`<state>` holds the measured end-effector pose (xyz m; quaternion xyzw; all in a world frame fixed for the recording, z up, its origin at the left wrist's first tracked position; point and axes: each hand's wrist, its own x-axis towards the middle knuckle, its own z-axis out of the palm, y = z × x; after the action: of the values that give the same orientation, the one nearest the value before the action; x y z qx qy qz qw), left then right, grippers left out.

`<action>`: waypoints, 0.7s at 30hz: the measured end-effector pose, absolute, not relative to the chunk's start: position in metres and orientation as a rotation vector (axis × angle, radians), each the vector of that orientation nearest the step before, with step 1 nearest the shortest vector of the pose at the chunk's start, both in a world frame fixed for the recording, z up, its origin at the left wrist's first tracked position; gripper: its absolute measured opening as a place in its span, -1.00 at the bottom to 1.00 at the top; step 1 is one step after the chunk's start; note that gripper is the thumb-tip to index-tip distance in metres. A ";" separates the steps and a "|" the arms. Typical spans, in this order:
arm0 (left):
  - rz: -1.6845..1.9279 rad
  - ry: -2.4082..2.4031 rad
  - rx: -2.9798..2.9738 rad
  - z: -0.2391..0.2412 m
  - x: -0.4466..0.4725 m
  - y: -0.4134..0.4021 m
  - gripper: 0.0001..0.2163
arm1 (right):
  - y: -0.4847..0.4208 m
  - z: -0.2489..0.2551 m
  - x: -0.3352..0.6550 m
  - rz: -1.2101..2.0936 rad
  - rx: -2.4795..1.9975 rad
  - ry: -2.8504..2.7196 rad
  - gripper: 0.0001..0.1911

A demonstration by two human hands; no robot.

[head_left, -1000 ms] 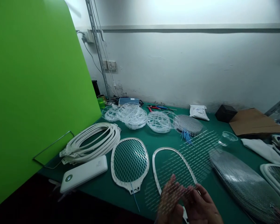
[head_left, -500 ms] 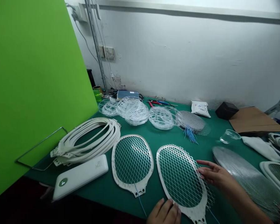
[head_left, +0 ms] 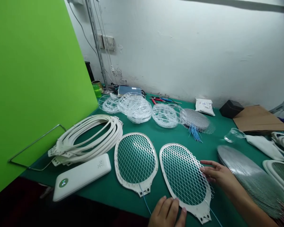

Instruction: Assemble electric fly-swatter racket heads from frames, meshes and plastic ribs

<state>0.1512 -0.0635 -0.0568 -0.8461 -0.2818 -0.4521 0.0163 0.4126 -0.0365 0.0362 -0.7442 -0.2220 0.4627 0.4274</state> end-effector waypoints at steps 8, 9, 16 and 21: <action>-1.283 -0.774 -2.781 -0.054 0.145 -0.062 -0.72 | -0.036 0.033 0.400 1.010 -1.943 -0.721 -0.51; -1.273 -0.753 -2.779 -0.051 0.145 -0.060 -0.75 | -0.036 0.032 0.400 0.997 -1.958 -0.766 -0.52; -1.180 -0.737 -2.860 -0.032 0.147 -0.053 -0.75 | -0.033 0.017 0.403 0.839 -2.101 -1.024 -0.63; -1.015 -0.743 -3.031 -0.021 0.143 -0.052 -0.65 | -0.038 0.018 0.398 0.631 -2.229 -1.197 -0.68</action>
<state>0.1432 -0.0519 -0.0210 -0.9213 -0.2259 -0.3086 -0.0703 0.3979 -0.0376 0.0180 -0.8245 -0.4427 0.2336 0.2641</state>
